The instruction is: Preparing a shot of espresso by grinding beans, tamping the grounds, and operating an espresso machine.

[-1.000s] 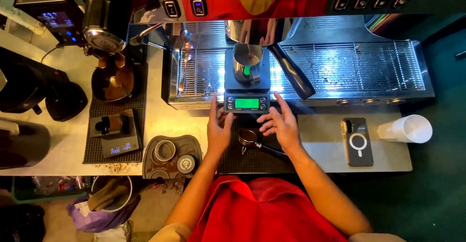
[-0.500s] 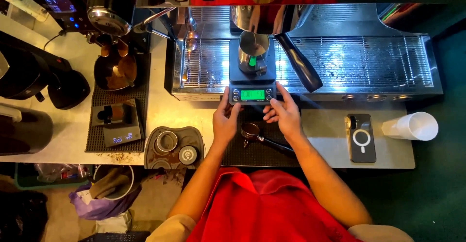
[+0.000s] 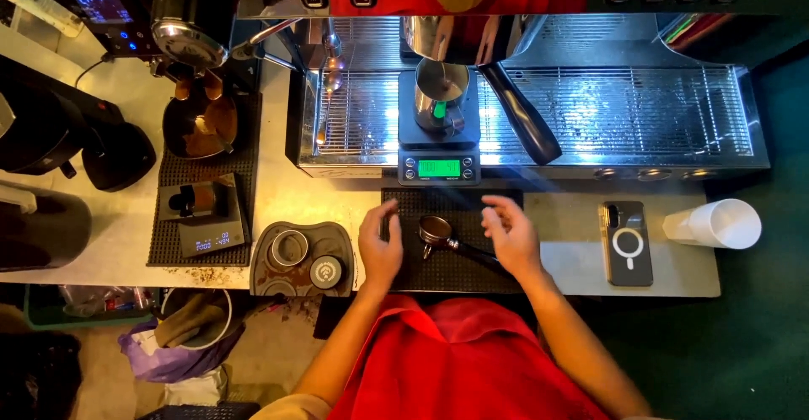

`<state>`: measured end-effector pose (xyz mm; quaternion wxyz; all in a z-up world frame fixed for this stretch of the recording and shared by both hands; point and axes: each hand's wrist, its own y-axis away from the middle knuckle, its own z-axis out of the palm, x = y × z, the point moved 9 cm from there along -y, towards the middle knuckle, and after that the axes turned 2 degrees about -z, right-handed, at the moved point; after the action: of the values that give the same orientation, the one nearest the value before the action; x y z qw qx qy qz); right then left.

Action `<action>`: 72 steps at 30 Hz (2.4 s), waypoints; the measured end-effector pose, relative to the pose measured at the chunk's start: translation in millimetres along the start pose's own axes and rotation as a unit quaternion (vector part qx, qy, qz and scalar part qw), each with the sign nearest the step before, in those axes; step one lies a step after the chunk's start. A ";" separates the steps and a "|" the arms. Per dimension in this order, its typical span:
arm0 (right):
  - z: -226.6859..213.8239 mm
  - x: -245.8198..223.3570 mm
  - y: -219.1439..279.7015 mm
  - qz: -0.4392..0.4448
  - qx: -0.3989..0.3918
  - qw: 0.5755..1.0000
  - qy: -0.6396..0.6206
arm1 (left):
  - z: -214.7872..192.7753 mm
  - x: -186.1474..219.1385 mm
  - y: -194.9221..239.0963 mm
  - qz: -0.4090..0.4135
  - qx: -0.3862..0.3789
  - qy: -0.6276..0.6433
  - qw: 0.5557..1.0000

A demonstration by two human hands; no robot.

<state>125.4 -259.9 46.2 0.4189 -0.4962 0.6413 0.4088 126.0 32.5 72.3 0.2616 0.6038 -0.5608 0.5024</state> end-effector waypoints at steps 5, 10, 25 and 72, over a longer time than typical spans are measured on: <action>39.7 -11.7 20.1 -0.170 -0.207 0.893 0.363 | 27.3 -45.1 27.9 0.026 -0.096 -0.144 0.985; 48.7 1.8 29.7 -0.094 -0.291 0.875 0.374 | 37.5 -49.2 36.9 0.036 -0.155 -0.226 0.961; 40.7 2.7 21.8 -0.036 -0.237 0.915 0.324 | 39.8 -47.7 32.5 0.006 -0.174 -0.246 0.954; 41.6 5.2 19.7 -0.040 -0.237 0.914 0.327 | 40.2 -49.3 32.8 0.010 -0.165 -0.242 0.956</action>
<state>110.8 -218.9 30.4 0.0717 -0.7125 0.6058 0.3467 114.4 9.9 5.5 0.2089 0.6501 -0.6886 0.2442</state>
